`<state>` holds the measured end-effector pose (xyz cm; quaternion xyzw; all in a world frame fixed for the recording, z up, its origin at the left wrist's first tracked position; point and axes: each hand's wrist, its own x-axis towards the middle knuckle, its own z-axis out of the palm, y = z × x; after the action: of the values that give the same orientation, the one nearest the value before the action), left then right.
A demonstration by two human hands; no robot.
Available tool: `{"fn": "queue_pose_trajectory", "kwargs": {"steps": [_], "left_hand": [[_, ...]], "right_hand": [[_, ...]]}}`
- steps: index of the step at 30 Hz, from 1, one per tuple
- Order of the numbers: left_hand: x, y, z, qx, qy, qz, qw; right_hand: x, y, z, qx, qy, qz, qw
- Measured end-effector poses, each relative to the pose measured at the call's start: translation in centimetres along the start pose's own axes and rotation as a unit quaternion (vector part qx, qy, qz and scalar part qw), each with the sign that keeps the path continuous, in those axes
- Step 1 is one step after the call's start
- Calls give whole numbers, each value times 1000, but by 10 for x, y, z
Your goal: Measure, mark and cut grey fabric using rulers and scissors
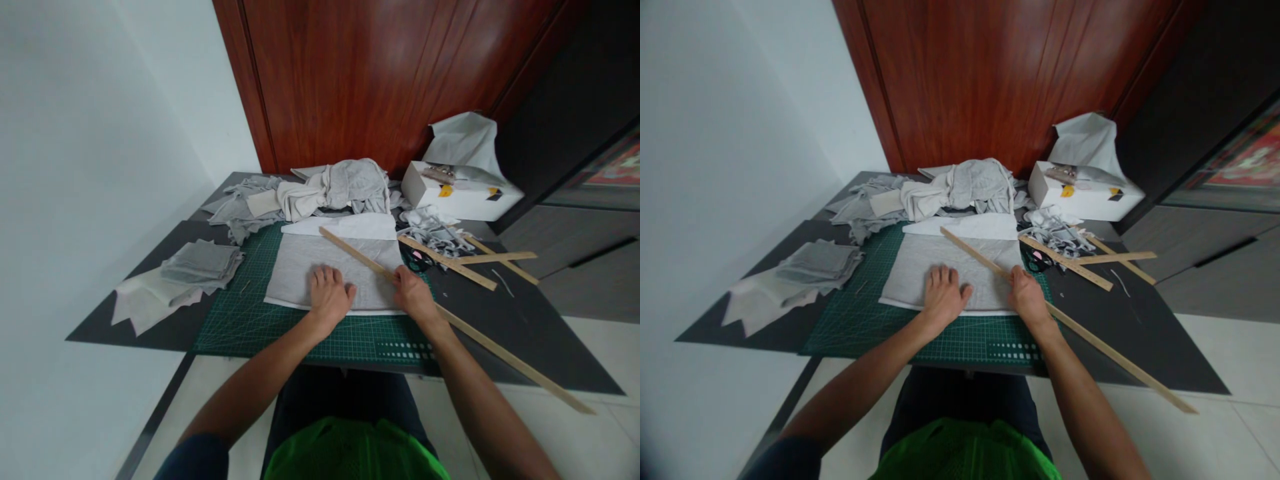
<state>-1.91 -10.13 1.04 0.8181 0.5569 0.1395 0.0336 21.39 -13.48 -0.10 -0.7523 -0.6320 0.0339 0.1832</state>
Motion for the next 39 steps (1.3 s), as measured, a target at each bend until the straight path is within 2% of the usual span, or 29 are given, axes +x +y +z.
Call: {"fn": "queue_pose_trajectory", "kwargs": {"steps": [2,5,7,10,13,15,18,21,23,25,28,31,33,36,39], "left_hand": [[-2,-5,5,-4,-46,-10,999],[-4,-28,3,-20,-131,9,991],[-1,-54,-6,-26,-172,53,983],[9,-99,-29,-34,-248,135,959],[25,-138,-54,-32,-266,167,949],[37,-150,-64,-16,-241,150,959],[51,-140,-60,36,-152,59,986],[52,-114,-38,24,-44,-18,999],[45,-98,-21,37,-14,-28,999],[37,-91,-7,63,-14,-37,997],[31,-94,1,74,-42,-31,996],[36,-104,0,66,-74,-8,995],[41,-109,-2,59,-94,16,994],[47,-114,-4,54,-119,73,989],[50,-117,-4,58,-123,124,983]], "right_hand": [[3,2,-8,-9,3,-1,1000],[11,5,-18,-16,14,-3,1000],[16,4,-23,-15,23,0,1000],[25,-1,-26,-3,47,-3,999],[34,-10,-24,1,64,-21,998],[41,-20,-21,-4,49,-33,998],[51,-43,-16,-15,-3,-35,999],[54,-72,-10,-29,-52,-23,998],[53,-86,-7,-37,-88,-25,995],[49,-91,-6,-55,-131,-20,990],[42,-79,-11,-94,-169,6,981],[40,-60,-22,-108,-176,23,978],[42,-55,-30,-102,-159,28,982],[47,-69,-34,-85,-122,30,988],[53,-98,-26,-59,-133,15,989]]}}
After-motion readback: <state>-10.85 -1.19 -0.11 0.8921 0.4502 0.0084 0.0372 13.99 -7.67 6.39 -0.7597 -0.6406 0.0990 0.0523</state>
